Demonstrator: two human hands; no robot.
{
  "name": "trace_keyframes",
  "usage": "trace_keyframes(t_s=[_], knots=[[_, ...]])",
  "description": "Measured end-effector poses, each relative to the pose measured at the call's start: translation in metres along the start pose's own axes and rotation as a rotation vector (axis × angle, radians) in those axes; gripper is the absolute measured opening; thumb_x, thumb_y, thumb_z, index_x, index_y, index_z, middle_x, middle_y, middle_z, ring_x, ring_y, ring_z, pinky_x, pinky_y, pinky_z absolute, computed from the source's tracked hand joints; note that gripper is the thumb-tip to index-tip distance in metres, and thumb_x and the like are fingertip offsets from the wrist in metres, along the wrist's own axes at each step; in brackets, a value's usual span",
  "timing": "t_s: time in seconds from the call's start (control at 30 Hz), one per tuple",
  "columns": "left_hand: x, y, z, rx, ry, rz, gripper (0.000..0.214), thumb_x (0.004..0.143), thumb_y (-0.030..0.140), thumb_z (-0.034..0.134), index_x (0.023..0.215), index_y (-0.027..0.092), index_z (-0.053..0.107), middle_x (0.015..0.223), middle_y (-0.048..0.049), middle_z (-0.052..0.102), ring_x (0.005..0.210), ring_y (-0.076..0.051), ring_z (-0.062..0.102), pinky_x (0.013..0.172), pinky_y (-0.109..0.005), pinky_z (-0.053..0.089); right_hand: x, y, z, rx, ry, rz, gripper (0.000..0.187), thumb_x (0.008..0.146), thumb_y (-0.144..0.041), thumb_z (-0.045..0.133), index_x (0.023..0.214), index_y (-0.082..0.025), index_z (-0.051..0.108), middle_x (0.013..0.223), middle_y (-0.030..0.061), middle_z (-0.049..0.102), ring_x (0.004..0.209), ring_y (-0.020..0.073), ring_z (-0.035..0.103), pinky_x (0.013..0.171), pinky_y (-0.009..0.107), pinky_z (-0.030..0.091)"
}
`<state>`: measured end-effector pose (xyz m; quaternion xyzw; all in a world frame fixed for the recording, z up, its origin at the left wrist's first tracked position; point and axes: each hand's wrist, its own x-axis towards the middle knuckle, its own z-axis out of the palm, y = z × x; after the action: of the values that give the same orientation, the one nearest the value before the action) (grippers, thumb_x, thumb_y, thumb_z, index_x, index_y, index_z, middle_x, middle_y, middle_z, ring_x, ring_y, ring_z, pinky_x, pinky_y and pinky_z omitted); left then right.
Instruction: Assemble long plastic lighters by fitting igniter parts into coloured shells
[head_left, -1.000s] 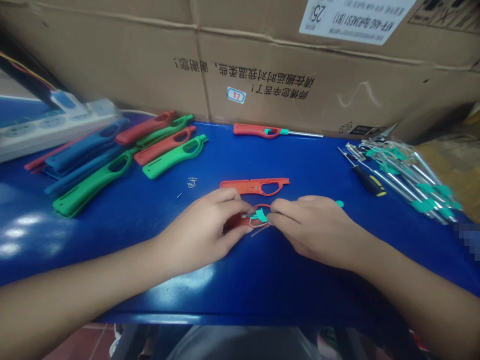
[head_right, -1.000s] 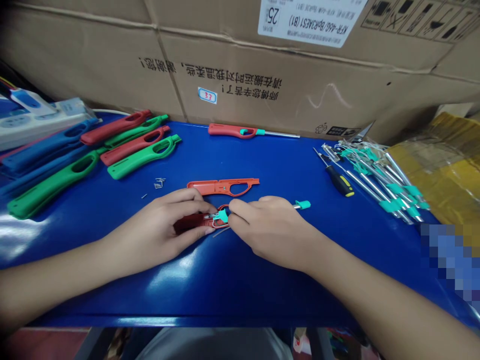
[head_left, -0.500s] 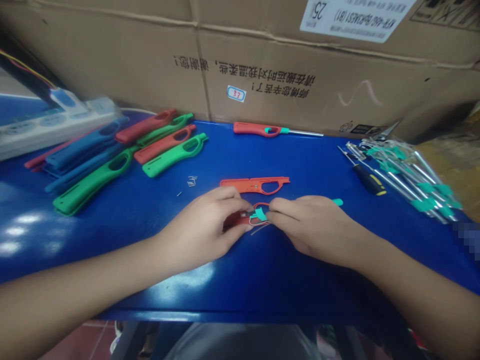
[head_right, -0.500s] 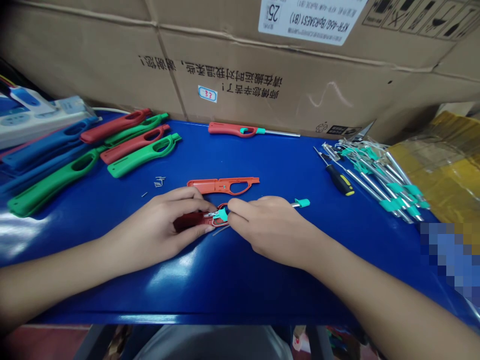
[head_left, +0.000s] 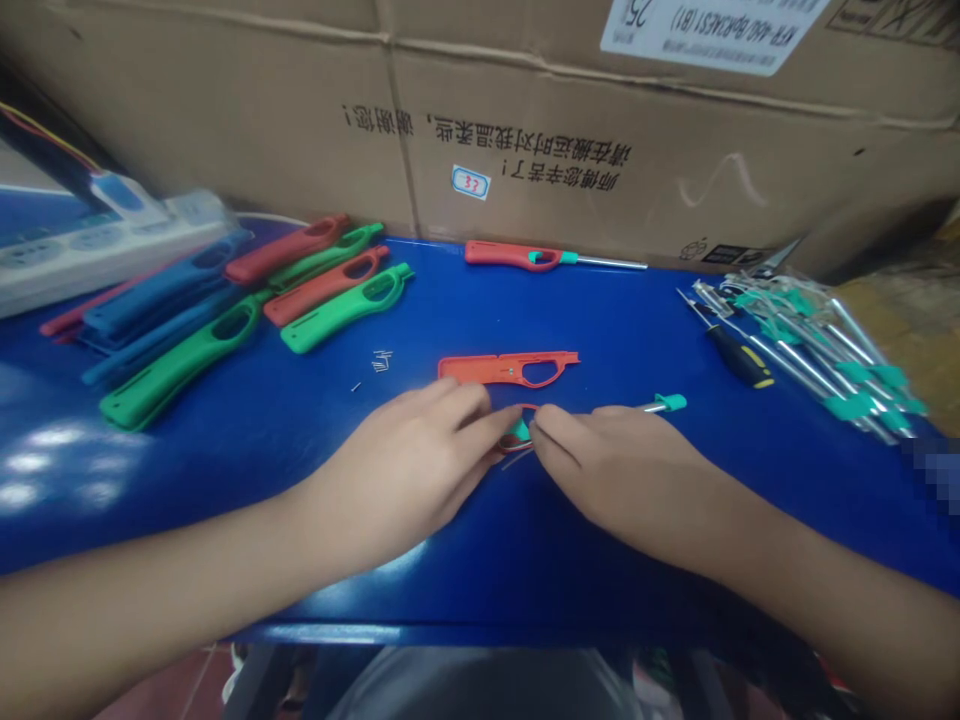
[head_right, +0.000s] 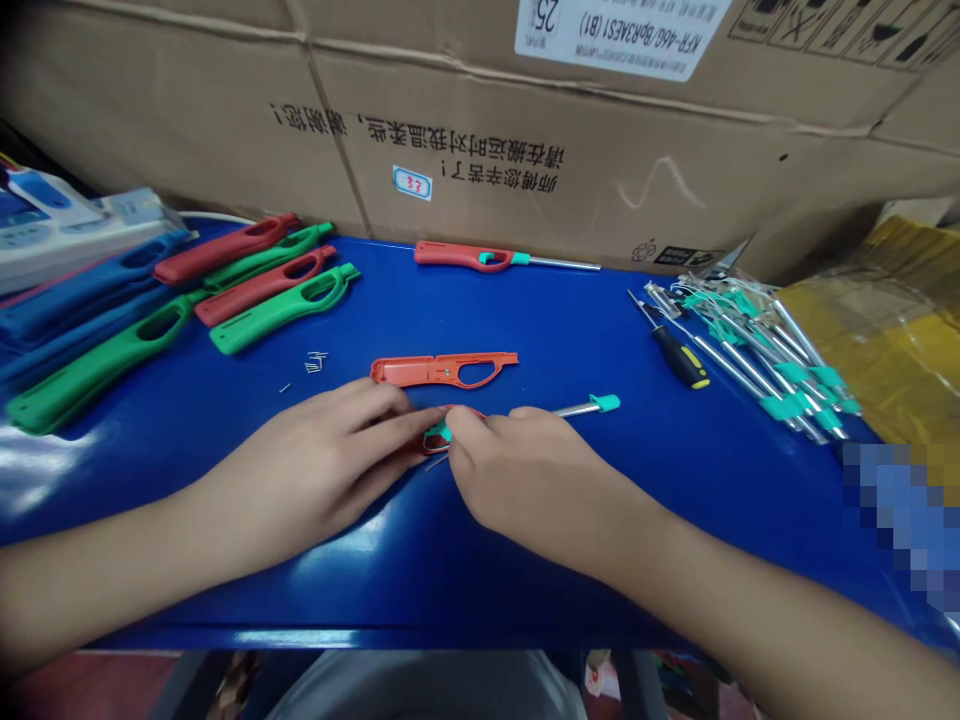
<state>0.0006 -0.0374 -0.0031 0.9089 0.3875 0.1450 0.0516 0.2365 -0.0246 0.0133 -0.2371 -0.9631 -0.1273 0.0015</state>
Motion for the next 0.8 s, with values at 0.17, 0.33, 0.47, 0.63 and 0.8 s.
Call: trace_keyframes(t_s=[0.17,0.33,0.47,0.63,0.8], knots=[[-0.005,0.009,-0.002,0.293,-0.067,0.111,0.038,0.101,0.018,0.052,0.138,0.014,0.062,0.103,-0.0107,0.063,0.091,-0.029,0.061,0.072,-0.042,0.057,0.000,0.010,-0.001,0.102,-0.053,0.018,0.016,0.095,-0.014,0.053,0.098,-0.017,0.069,0.088,0.0026,0.063,0.057,0.0166,0.048,0.055,0.035,0.022],[-0.008,0.012,-0.002,0.346,-0.096,0.146,0.050,0.097,0.010,0.051,0.147,0.008,0.053,0.117,-0.0152,0.063,0.101,-0.031,0.060,0.079,-0.044,0.057,-0.009,0.028,-0.004,0.305,-0.004,0.125,0.024,0.101,-0.022,0.049,0.114,-0.021,0.069,0.108,0.0028,0.069,0.073,0.0148,0.061,0.060,0.032,0.034],[-0.010,0.011,-0.004,0.323,-0.126,0.132,0.053,0.095,0.011,0.052,0.148,0.009,0.053,0.119,-0.0160,0.063,0.103,-0.033,0.059,0.081,-0.047,0.057,-0.011,0.035,-0.005,0.354,-0.067,0.111,0.021,0.101,-0.022,0.050,0.109,-0.022,0.069,0.108,0.0025,0.068,0.081,0.0166,0.065,0.065,0.032,0.039],[-0.011,0.013,-0.006,0.322,-0.167,0.122,0.053,0.096,0.009,0.047,0.148,0.009,0.052,0.119,-0.0168,0.064,0.102,-0.034,0.058,0.080,-0.048,0.056,-0.009,0.035,-0.004,0.366,-0.121,0.060,0.018,0.104,-0.025,0.048,0.108,-0.023,0.066,0.107,0.0026,0.066,0.081,0.0174,0.064,0.063,0.032,0.039],[-0.010,0.011,-0.004,0.268,-0.204,0.097,0.055,0.097,0.009,0.047,0.152,0.014,0.047,0.126,-0.0139,0.062,0.108,-0.034,0.055,0.085,-0.048,0.055,-0.006,0.031,-0.001,0.359,-0.106,0.040,0.014,0.105,-0.027,0.047,0.106,-0.023,0.060,0.105,0.0012,0.064,0.075,0.0163,0.061,0.059,0.031,0.036]])
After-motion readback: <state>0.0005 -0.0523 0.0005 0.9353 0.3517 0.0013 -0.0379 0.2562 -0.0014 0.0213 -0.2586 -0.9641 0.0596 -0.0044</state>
